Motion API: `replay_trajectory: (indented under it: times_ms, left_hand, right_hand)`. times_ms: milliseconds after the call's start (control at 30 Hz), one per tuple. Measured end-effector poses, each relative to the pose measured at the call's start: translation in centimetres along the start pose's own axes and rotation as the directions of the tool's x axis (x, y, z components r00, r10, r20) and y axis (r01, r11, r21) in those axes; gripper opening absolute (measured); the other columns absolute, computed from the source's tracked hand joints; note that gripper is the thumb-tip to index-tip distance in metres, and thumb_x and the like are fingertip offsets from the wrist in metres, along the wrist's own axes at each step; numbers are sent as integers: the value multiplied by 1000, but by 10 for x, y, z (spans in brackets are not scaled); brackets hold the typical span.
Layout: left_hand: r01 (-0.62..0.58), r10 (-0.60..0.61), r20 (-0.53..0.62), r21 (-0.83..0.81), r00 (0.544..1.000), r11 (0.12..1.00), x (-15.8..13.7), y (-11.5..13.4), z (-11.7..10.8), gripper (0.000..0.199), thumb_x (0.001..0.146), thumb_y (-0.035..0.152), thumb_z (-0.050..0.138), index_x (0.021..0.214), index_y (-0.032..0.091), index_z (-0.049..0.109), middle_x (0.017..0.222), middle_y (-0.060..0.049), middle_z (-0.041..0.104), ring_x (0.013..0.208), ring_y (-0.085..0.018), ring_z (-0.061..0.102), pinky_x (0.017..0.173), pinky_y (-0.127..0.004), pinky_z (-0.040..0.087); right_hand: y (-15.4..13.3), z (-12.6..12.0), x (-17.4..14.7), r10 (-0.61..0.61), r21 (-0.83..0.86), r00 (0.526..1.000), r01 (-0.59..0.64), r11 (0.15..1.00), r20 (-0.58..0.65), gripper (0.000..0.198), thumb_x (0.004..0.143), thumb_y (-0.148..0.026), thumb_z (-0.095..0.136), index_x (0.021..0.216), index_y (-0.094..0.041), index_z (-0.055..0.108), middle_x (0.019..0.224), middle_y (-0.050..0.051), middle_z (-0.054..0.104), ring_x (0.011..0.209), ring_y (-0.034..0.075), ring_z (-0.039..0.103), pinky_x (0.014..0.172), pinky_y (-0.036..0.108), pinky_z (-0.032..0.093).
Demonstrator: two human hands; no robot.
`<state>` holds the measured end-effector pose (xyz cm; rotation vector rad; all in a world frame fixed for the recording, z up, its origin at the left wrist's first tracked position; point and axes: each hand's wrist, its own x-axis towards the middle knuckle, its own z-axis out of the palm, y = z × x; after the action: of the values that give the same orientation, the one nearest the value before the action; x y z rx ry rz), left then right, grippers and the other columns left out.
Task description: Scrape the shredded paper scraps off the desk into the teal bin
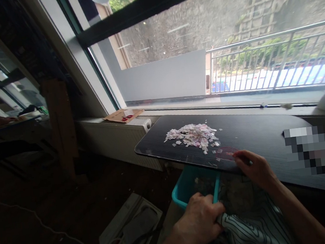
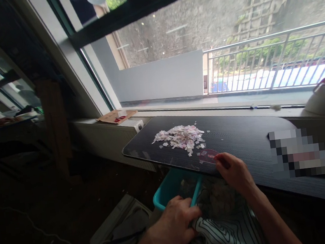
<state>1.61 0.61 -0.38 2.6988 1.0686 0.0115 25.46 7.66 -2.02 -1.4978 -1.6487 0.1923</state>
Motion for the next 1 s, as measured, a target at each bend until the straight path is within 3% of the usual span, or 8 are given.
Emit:
replay_trajectory:
  times_ms: [67,233,333,400,600,800,1000]
  left_hand:
    - [-5,6,12,-5,1000,1000,1,1,-1,17,80,36,61,90,23,59,85,-2,60,80,-22,59,78,-33,45]
    - [3,-3,47,-9,999,1000,3,1,-2,19,80,37,62,92,22,59,86,-2,60,82,-22,59,81,-34,45]
    - [6,-6,37,-11,999,1000,3,1,-1,18,80,36,62,91,22,59,85,-2,59,80,-21,59,80,-33,45]
    - [7,-7,25,-4,1000,1000,3,1,0,16,80,35,62,90,22,59,85,-2,59,79,-21,59,79,-33,45]
    - [10,-10,27,3,1000,1000,4,0,1,18,78,36,64,90,22,59,85,-1,60,80,-22,60,78,-33,46]
    - [4,-4,5,12,1000,1000,5,0,3,17,78,36,64,89,23,60,84,-1,61,78,-22,60,77,-33,46]
    - [2,-2,-14,22,1000,1000,4,-2,6,20,76,38,67,89,23,61,83,-1,62,77,-22,61,76,-32,46]
  right_hand:
    - [5,-3,-4,21,-70,998,-25,997,-51,23,77,-37,54,83,-20,68,71,4,68,58,16,59,58,29,47]
    - [1,-3,-5,-79,-26,996,80,996,46,23,80,-36,52,83,-20,68,69,3,67,58,15,57,57,26,47]
    - [-2,0,-2,-7,-95,993,-5,995,-120,26,81,-37,50,87,-19,69,70,4,67,59,16,58,59,27,46]
    - [-2,1,-1,19,-156,986,-45,987,-167,28,82,-35,49,91,-19,69,79,6,69,65,18,61,61,29,46]
    - [-6,2,-3,-121,-142,991,128,982,53,27,86,-34,47,97,-23,70,87,3,70,66,15,61,62,26,45]
    - [-7,5,0,-113,-198,993,117,973,30,30,89,-36,44,102,-25,68,95,4,69,80,18,64,66,28,46]
    - [-16,5,-3,-191,-15,962,198,980,193,26,90,-34,46,97,-25,68,89,4,67,81,17,62,71,27,47]
